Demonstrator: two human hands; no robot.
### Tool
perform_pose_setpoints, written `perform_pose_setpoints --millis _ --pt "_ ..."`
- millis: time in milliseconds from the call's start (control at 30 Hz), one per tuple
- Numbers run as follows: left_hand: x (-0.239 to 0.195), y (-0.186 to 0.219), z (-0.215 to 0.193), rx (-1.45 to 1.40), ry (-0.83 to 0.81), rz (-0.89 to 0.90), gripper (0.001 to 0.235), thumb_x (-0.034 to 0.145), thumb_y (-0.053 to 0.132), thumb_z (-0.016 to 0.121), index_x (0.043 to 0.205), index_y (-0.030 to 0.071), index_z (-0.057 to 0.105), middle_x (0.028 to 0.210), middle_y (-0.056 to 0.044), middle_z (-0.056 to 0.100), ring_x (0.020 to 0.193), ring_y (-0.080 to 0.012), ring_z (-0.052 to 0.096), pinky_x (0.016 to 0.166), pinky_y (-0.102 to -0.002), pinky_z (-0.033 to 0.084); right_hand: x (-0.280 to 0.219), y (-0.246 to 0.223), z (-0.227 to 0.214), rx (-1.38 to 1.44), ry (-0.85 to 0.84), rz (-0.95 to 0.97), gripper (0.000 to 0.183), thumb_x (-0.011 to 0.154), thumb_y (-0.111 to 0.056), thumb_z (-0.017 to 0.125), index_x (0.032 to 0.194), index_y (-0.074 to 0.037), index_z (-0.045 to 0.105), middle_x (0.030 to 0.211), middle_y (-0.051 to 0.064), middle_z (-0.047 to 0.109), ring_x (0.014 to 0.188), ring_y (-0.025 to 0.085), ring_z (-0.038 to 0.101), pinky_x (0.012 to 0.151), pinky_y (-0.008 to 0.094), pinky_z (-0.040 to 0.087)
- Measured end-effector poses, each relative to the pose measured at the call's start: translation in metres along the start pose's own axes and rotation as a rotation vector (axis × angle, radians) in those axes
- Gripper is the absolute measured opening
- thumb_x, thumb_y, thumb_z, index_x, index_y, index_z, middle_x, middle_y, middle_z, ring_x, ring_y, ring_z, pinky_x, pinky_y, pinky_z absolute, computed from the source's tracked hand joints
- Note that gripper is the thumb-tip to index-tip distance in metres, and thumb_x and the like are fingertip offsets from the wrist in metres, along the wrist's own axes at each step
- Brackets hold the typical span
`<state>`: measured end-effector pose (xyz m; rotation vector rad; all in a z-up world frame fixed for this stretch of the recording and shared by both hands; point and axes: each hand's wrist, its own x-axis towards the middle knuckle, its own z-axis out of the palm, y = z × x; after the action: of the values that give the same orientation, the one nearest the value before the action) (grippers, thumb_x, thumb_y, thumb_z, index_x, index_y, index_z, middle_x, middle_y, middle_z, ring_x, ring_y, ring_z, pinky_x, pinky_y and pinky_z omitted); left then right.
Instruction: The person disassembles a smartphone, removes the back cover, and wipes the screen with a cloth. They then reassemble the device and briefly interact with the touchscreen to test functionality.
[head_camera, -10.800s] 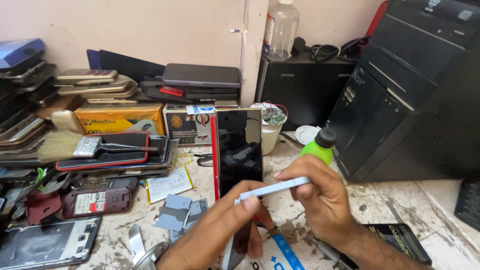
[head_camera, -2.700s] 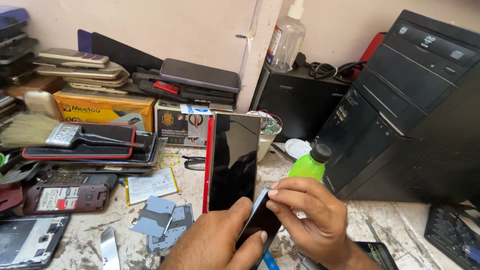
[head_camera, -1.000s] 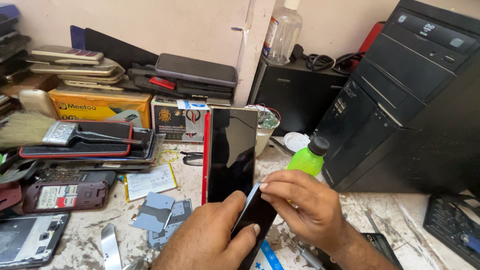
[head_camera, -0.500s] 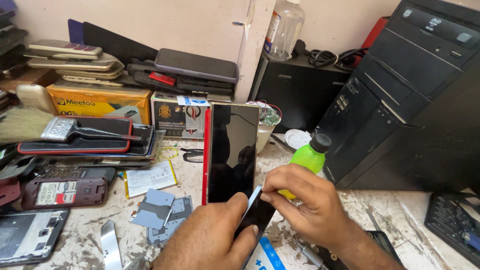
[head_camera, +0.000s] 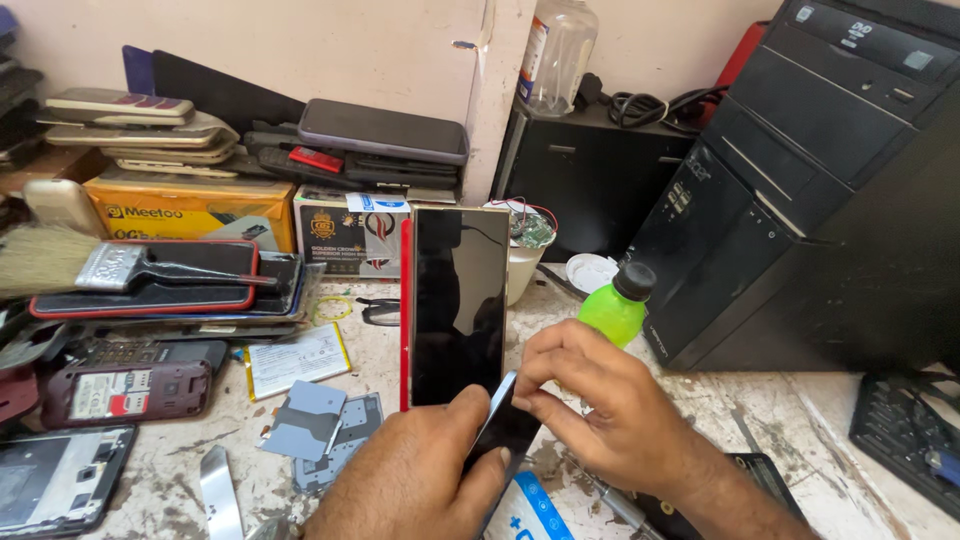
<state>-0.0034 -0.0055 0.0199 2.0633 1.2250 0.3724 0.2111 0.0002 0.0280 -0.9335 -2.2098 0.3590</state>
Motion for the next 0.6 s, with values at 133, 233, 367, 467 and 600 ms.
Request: perform_pose_setpoints --millis 133,233,367,467,600 --pt "-0.005 0.001 -0.003 -0.113 0.180 0.107 0.030 0.087 0.032 0.068 0.105 0.010 0.057 0.077 -0.021 0.071 0.082 -0.0408 0.070 0.070 -0.051 0.054 0.002 -0.003 -0.001 -0.024 0.137 -0.136 0.019 0.083 0.003 0.079 0.096 -0.004 0.068 0.110 0.011 0.069 0.100 0.020 0.072 0.083 0.027 0.060" --pt "-0.006 -0.005 -0.005 -0.219 0.226 0.090 0.030 0.088 0.033 0.070 0.097 0.007 0.059 0.073 -0.017 0.071 0.070 -0.0343 0.069 0.062 -0.044 0.054 -0.006 0.000 -0.012 -0.049 0.265 -0.214 0.020 0.088 0.006 0.077 0.102 -0.003 0.066 0.117 0.014 0.070 0.106 0.022 0.071 0.090 0.026 0.060" --pt "0.001 -0.018 -0.006 -0.242 0.146 -0.099 0.026 0.095 0.032 0.072 0.102 0.009 0.062 0.075 -0.013 0.064 0.065 -0.0221 0.056 0.057 -0.039 0.048 -0.030 0.001 -0.042 0.067 0.466 -0.148 0.017 0.097 0.012 0.075 0.107 -0.001 0.067 0.111 0.011 0.071 0.101 0.018 0.072 0.093 0.027 0.060" --pt "0.009 -0.027 0.008 -0.643 0.114 0.153 0.020 0.096 0.022 0.069 0.108 0.007 0.066 0.086 -0.004 0.070 0.078 -0.0101 0.062 0.066 -0.029 0.053 -0.070 0.000 -0.076 -0.121 0.401 0.033 0.014 0.094 0.004 0.076 0.106 -0.004 0.071 0.109 0.009 0.074 0.097 0.017 0.073 0.088 0.030 0.059" --pt "0.014 -0.039 0.019 -0.832 0.040 0.095 0.019 0.099 0.013 0.069 0.115 0.004 0.064 0.090 -0.005 0.072 0.080 -0.0109 0.066 0.068 -0.028 0.055 -0.111 0.007 -0.091 -0.350 -0.106 0.351 0.028 0.089 -0.018 0.076 0.116 -0.011 0.073 0.121 0.010 0.075 0.119 0.023 0.067 0.108 0.045 0.051"
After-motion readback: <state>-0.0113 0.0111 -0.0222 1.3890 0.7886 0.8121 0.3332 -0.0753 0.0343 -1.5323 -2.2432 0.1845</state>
